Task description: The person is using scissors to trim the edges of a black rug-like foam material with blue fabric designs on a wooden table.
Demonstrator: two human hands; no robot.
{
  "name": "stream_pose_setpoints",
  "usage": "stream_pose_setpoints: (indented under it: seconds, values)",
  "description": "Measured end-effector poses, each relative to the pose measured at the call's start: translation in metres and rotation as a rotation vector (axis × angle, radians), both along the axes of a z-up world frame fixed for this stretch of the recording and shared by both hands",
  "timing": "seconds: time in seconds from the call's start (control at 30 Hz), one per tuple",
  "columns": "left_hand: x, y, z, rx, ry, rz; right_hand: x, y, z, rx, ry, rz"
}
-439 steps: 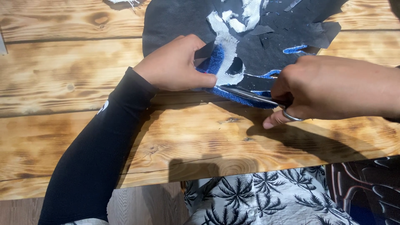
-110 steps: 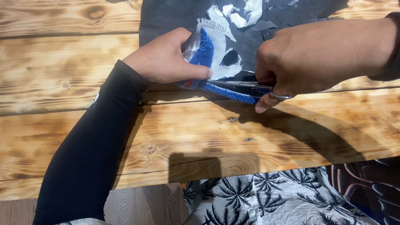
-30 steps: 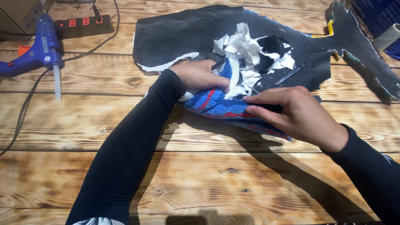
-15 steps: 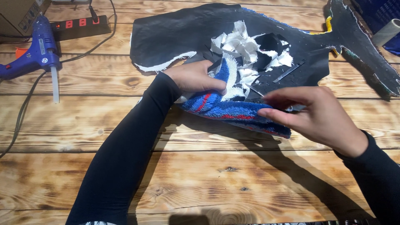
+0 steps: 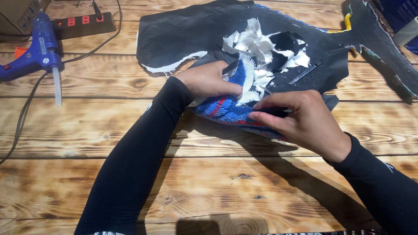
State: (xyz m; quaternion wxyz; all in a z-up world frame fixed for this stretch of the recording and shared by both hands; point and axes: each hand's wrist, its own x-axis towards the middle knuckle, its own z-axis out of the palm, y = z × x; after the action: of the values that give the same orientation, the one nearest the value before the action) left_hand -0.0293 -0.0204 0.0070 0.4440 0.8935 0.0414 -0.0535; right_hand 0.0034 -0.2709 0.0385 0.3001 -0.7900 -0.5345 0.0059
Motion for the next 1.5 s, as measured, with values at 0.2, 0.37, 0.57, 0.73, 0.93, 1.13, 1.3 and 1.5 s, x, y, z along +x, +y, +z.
stream_pose_setpoints:
  seconds: [0.2,0.37,0.57,0.73,0.93,1.13,1.3,1.5]
  values:
    - [-0.003,-0.003,0.002,-0.065,0.001,-0.010,-0.005,0.014,0.011,-0.306,0.045,-0.045]
    - [-0.005,-0.006,0.000,-0.109,-0.038,-0.041,0.007,0.004,-0.012,-0.036,-0.024,0.125]
    - [-0.006,-0.008,-0.001,-0.026,-0.085,-0.044,-0.006,0.010,0.003,-0.099,0.017,-0.009]
    - [-0.014,-0.014,0.005,0.122,-0.073,0.017,-0.002,0.011,-0.005,-0.147,0.080,0.030]
    - [-0.013,-0.014,0.005,0.036,-0.098,-0.019,0.003,0.008,-0.010,-0.106,0.247,-0.152]
    - [-0.010,-0.009,0.007,-0.002,-0.053,0.000,0.031,-0.002,-0.013,0.014,0.375,-0.048]
    - [0.002,-0.001,0.000,0.011,-0.055,0.069,0.039,-0.006,-0.022,-0.038,0.466,-0.015]
    - [0.015,0.010,0.016,0.054,0.026,0.095,0.070,-0.017,-0.015,0.254,0.730,-0.015]
